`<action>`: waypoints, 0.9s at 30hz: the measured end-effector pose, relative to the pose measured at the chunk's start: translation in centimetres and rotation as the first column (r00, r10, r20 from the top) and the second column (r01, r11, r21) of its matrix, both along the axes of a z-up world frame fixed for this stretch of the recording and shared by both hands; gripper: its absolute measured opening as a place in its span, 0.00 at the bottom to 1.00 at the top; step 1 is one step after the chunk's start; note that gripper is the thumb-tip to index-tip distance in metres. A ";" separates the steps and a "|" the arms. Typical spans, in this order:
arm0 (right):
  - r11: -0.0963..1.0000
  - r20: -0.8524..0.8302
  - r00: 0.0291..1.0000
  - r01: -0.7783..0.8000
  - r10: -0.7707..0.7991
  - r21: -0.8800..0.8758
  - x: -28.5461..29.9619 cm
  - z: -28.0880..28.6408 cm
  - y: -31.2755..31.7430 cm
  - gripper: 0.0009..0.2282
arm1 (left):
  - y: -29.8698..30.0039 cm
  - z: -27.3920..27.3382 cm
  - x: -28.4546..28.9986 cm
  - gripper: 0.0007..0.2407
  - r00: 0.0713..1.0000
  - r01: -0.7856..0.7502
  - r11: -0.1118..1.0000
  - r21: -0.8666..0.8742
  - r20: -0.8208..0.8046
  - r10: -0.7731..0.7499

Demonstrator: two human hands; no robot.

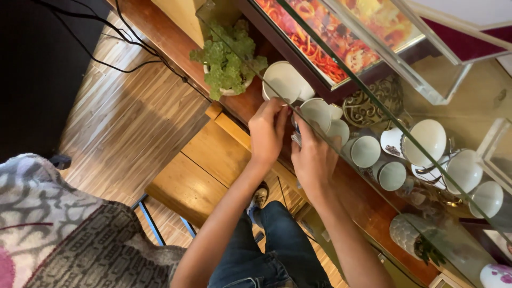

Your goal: Wiping small glass cups with a cloth and arranging them on a bar shelf.

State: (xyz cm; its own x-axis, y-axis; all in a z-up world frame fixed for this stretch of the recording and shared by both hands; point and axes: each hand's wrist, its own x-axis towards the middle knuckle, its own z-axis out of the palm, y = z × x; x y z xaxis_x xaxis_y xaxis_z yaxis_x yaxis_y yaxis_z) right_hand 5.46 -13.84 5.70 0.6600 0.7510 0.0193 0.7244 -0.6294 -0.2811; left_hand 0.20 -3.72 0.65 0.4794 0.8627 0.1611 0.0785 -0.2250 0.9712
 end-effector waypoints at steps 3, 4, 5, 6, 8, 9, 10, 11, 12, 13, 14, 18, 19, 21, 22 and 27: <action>0.999 0.081 0.996 -0.028 0.024 0.045 -0.1 0.4 0.4 0.30 | -0.2 -0.8 0.7 0.03 1.000 0.000 0.996 -0.085 -0.022 -0.002; 0.999 0.081 0.996 -0.027 0.023 0.046 0.0 0.6 0.6 0.30 | -0.2 -1.1 0.9 0.03 1.000 0.001 0.996 -0.085 -0.022 -0.003; 0.999 0.054 0.998 -0.014 0.012 0.040 0.1 0.8 0.6 0.30 | -0.3 -1.4 1.1 0.03 0.999 0.000 0.997 -0.081 0.033 0.003; 0.999 0.027 1.000 -0.002 0.001 0.035 0.2 1.0 0.5 0.30 | -0.5 -1.7 1.4 0.03 0.996 -0.002 0.997 -0.078 0.088 0.008; 1.000 0.043 0.999 0.008 -0.009 0.024 0.5 0.8 0.3 0.30 | -0.5 -1.0 1.6 0.03 0.998 0.015 0.996 -0.090 0.063 -0.010; 1.000 0.058 0.998 0.011 -0.012 0.016 0.7 0.7 0.2 0.30 | -0.5 -0.7 1.7 0.05 0.999 0.025 0.995 -0.099 0.039 -0.021; 1.000 0.058 0.998 0.016 -0.017 0.015 0.7 0.7 0.1 0.30 | -0.6 -0.5 1.6 0.05 0.999 0.030 0.995 -0.099 0.039 -0.026; 0.999 0.067 0.998 0.001 -0.003 0.037 0.7 0.7 0.1 0.31 | -0.8 -0.3 1.6 0.06 0.998 0.041 0.994 -0.099 0.054 -0.036; 0.998 0.076 0.997 -0.015 0.011 0.058 0.8 0.7 0.0 0.31 | -0.9 0.0 1.5 0.07 0.997 0.052 0.994 -0.097 0.069 -0.045; 0.998 0.074 0.997 -0.014 0.009 0.058 0.7 0.9 0.0 0.31 | -1.1 0.7 1.2 0.07 0.997 0.054 0.994 -0.097 0.068 -0.047; 1.000 0.038 0.999 0.015 -0.015 0.013 0.7 1.2 0.0 0.32 | -1.2 1.4 0.9 0.08 0.998 0.063 0.992 -0.109 0.021 -0.061; 0.996 0.019 1.000 -0.009 0.007 0.090 0.0 1.7 -0.6 0.31 | -2.5 3.2 -0.5 0.09 0.997 0.064 0.992 -0.107 -0.038 -0.068; 0.996 0.019 1.000 -0.008 0.006 0.091 -0.3 1.4 -0.9 0.31 | -3.0 3.2 -0.9 0.09 0.997 0.064 0.992 -0.106 -0.038 -0.069; 0.984 0.120 0.991 -0.077 0.058 0.163 -1.0 0.9 -1.7 0.25 | -4.2 3.3 -1.7 0.11 0.997 0.063 0.984 -0.168 0.059 -0.053; 0.984 0.121 0.991 -0.075 0.055 0.164 -1.3 0.7 -2.1 0.25 | -4.7 3.4 -2.1 0.11 0.997 0.065 0.984 -0.167 0.060 -0.056; 0.978 -0.026 0.994 -0.095 0.102 0.187 -2.8 1.2 -4.4 0.23 | -7.1 3.3 -3.8 0.07 1.000 0.018 0.908 -0.419 -0.009 -0.024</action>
